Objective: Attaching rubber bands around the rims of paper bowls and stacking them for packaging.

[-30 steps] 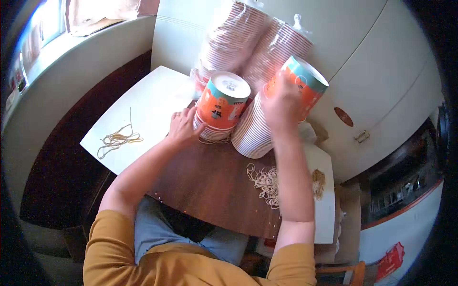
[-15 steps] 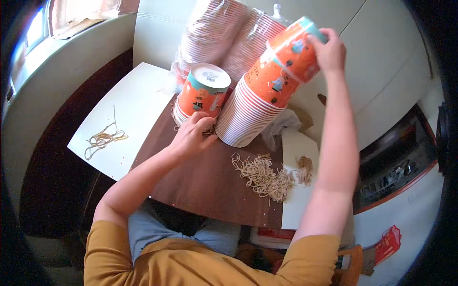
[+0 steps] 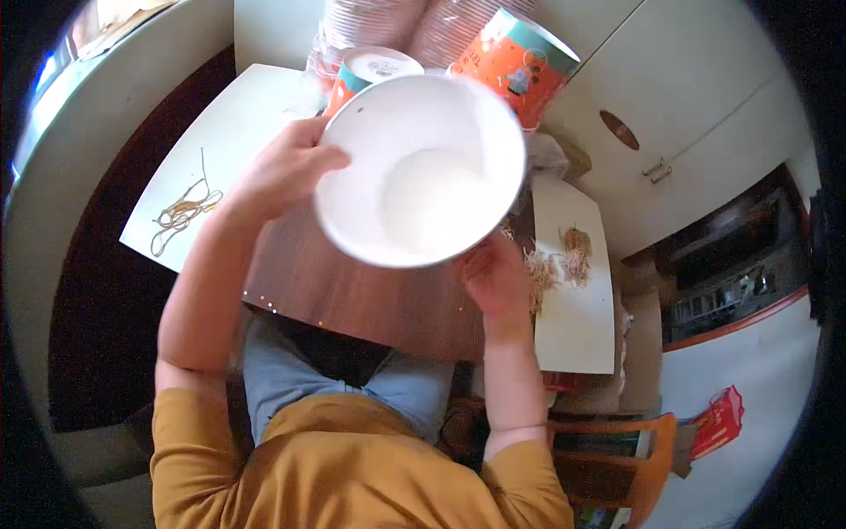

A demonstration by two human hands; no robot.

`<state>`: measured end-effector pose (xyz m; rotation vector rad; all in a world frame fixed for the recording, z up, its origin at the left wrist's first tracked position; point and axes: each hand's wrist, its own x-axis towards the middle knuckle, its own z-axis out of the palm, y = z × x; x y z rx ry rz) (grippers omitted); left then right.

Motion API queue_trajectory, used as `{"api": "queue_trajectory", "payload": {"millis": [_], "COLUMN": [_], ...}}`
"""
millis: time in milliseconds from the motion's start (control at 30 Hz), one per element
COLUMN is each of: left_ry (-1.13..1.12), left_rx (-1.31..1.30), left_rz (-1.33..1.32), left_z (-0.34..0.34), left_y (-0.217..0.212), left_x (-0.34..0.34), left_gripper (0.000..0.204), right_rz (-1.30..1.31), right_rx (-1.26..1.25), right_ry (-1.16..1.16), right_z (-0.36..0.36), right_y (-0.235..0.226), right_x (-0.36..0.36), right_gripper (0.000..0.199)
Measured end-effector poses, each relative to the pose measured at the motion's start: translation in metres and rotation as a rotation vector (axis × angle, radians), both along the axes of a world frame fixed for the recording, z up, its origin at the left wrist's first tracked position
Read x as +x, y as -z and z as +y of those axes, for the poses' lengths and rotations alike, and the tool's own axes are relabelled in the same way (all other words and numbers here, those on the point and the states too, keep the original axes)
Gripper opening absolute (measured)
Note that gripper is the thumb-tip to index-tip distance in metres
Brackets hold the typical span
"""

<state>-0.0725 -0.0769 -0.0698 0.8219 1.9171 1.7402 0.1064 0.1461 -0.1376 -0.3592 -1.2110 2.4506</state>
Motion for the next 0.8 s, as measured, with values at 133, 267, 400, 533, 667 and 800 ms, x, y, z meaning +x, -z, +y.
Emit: {"api": "queue_trajectory", "payload": {"millis": [133, 267, 400, 533, 667, 800], "left_ry": [-0.024, -0.017, -0.051, -0.013, -0.19, -0.051], "left_rx": [-0.443, -0.646, -0.717, -0.748, -0.454, -0.209], "left_rz": [0.262, 0.457, 0.484, 0.449, 0.635, 0.593], "left_z": [-0.041, -0.049, -0.043, -0.035, -0.036, -0.008], "left_y": [0.004, 0.005, 0.01, 0.011, 0.0, -0.031], "left_x": [0.007, 0.032, 0.047, 0.052, 0.05, 0.048], "left_gripper": [0.04, 0.036, 0.036, 0.039, 0.031, 0.022], "right_rz": [-0.461, -0.347, -0.637, -0.817, -0.456, -0.083], "right_rx": [1.223, 1.801, 2.009, 2.058, 1.207, 0.555], "right_ry": [0.103, 0.034, -0.172, -0.105, -0.028, -0.173], "right_z": [0.054, 0.077, 0.06, 0.072, 0.112, 0.116], "right_y": [0.027, 0.025, 0.034, 0.063, 0.023, -0.07], "right_x": [0.001, -0.031, -0.075, -0.091, -0.062, -0.018], "right_gripper": [0.025, 0.017, 0.026, 0.027, 0.02, 0.012]}}
